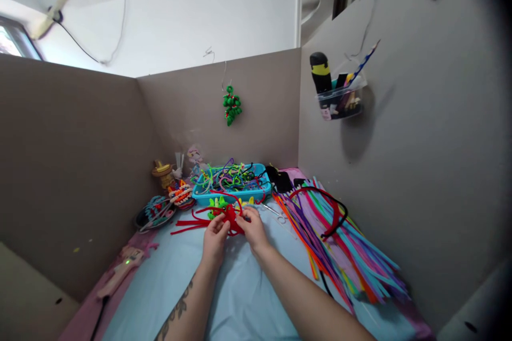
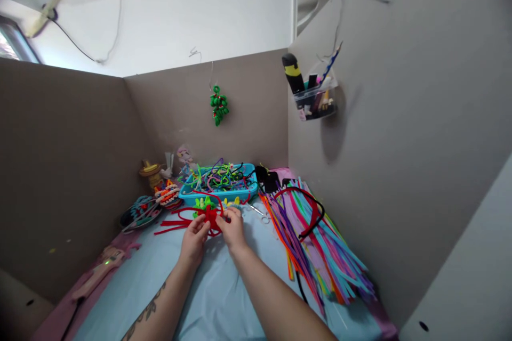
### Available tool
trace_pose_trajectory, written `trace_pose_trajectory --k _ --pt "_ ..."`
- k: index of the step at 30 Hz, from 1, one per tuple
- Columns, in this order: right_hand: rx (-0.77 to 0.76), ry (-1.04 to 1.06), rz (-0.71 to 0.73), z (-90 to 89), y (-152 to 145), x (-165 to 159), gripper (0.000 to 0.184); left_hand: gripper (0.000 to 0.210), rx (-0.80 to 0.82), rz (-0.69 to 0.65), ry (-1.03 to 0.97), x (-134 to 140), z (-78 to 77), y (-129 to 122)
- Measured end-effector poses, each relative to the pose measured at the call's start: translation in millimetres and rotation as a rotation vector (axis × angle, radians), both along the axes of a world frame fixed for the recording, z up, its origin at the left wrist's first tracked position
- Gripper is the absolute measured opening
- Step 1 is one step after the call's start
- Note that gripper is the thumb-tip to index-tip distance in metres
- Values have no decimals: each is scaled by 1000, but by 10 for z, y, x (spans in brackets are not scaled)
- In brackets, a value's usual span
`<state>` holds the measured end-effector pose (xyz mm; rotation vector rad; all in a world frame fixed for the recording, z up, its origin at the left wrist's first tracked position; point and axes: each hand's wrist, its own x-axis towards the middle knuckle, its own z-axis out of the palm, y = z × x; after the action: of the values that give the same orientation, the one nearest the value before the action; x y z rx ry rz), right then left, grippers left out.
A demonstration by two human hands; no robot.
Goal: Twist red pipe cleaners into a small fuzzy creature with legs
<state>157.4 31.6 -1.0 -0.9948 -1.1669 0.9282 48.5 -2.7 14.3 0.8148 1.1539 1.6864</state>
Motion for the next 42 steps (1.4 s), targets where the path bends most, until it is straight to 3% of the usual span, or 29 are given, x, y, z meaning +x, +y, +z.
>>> trace_pose_trajectory --k 12,21,25,28,30,33,42 --pt "77 -8 120 36 139 130 23 44 9 -47 2 -21 5 -9" --pt "84 -11 96 -1 114 101 26 48 -9 -51 16 -28 -68 16" --pt "153 -135 2 50 62 126 16 53 -25 -23 -16 -41 -24 6" --pt "327 -327 -126 137 -32 177 28 57 -63 -13 -47 -56 -14 1" --pt "464 -513 -83 192 -89 208 25 57 -78 -9 -48 -67 -25 2" --pt "532 -685 -56 234 -126 225 17 57 -82 -7 -37 -77 -49 9" --pt "616 -821 -87 137 -65 170 12 44 -51 -6 -23 -75 -101 53"
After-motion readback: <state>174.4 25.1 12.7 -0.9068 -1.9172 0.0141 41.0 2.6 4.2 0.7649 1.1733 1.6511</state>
